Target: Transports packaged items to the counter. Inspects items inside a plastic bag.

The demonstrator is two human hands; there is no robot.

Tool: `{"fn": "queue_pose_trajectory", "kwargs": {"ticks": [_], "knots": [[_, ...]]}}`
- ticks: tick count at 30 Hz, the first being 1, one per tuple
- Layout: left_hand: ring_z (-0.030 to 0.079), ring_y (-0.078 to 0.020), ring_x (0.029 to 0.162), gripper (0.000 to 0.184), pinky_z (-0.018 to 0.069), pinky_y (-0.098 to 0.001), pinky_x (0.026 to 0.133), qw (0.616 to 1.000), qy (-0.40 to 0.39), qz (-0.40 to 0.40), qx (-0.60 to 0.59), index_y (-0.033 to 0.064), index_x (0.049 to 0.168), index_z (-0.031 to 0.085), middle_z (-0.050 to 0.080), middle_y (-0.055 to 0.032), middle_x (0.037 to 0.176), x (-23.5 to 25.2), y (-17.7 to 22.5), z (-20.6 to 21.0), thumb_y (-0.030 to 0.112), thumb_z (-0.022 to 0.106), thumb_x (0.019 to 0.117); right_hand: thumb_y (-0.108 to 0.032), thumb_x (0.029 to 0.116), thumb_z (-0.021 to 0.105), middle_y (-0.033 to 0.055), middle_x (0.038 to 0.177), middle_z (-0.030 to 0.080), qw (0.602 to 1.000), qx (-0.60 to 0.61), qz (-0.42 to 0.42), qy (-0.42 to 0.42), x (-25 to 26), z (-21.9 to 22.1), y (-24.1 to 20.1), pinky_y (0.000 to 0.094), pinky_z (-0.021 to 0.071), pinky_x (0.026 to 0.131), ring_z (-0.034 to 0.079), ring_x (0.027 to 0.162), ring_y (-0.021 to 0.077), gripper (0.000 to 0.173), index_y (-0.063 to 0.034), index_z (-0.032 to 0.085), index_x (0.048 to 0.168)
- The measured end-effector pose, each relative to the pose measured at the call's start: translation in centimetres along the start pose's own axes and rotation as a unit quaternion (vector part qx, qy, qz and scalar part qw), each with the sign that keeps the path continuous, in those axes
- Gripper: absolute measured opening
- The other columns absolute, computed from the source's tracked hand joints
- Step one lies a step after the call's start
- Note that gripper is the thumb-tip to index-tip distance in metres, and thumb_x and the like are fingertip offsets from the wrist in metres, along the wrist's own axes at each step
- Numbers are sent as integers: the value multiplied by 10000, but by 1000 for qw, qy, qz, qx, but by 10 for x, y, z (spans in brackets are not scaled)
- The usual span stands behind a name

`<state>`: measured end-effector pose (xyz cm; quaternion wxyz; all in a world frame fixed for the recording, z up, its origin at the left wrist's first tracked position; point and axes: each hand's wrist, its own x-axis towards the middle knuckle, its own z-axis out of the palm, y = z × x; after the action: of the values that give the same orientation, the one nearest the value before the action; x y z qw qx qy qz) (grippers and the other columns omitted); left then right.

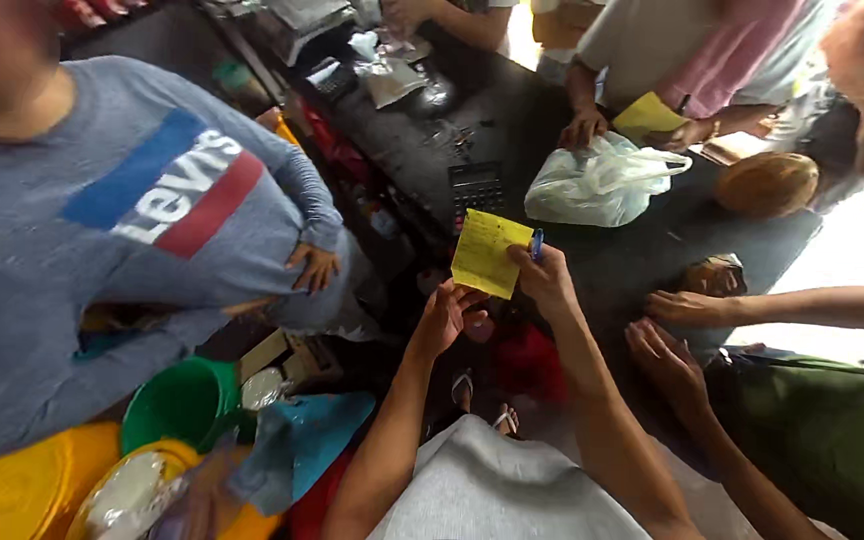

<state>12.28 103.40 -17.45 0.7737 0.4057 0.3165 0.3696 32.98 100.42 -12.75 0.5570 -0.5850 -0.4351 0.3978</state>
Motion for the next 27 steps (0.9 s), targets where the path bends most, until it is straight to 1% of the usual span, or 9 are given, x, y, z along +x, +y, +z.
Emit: {"fn": "queue_pose_trajectory", "kwargs": {"ticks": [2,4,7,11,18,21,24,26,27], "knots": [[736,-213,858,292,633,-381,768,997,64,21,47,1,1215,606,740,-118,979,-11,19,10,232,562,1042,-241,1045,593,26,722,639,1000,5,-13,-10,1,8,0,258,454,465,504,503,73,211,-55,688,1016],[717,-175,763,183,629,-343,711,982,133,43,127,2,1154,656,730,-94,895,-20,27,12,113,571,1035,-257,1049,589,47,727,636,1000,-11,-25,0,0,11,-2,276,444,455,501,499,101,229,-54,688,1013],[716,-185,753,189,630,-358,697,967,175,68,172,-8,1154,649,728,-107,912,-32,29,6,119,595,1026,-275,1058,574,73,764,635,998,-47,-38,20,-8,20,-11,322,480,503,546,554,141,229,-70,672,1037],[709,-189,760,186,626,-348,706,978,173,65,98,-12,1167,644,723,-123,928,-40,32,-3,93,587,1024,-254,1056,580,88,838,666,996,-67,-58,30,-7,36,-10,359,552,610,622,661,160,211,-63,669,1066],[710,-168,771,208,623,-330,724,982,177,50,-47,-18,1172,600,709,-106,911,-18,21,-20,129,488,1076,-222,1051,587,98,822,673,993,-77,-26,88,13,59,2,373,544,653,625,683,164,216,-34,693,1034],[704,-162,738,176,626,-326,699,980,189,14,-54,4,1151,554,687,-76,875,-6,21,-22,141,466,1084,-213,1052,585,111,851,680,992,-83,-10,95,20,65,0,390,552,695,640,721,177,216,-24,690,1053],[713,-183,736,149,631,-341,694,979,185,6,-88,-1,1155,566,704,-101,881,6,19,-30,97,497,1067,-257,1041,601,82,808,644,994,-65,-17,90,26,68,6,329,513,588,584,633,141,225,-56,669,1116],[717,-189,718,145,634,-339,680,976,189,7,-106,-15,1142,578,709,-116,864,16,20,-35,89,522,1058,-332,1050,579,65,857,671,996,-38,-4,85,28,65,8,304,484,510,561,586,139,319,-117,615,1283],[714,-189,718,140,633,-339,680,975,192,4,-111,-13,1134,579,705,-114,860,21,21,-38,91,526,1057,-360,1077,508,52,887,686,996,-25,1,88,29,64,8,288,455,485,538,564,128,361,-131,570,1348]]}}
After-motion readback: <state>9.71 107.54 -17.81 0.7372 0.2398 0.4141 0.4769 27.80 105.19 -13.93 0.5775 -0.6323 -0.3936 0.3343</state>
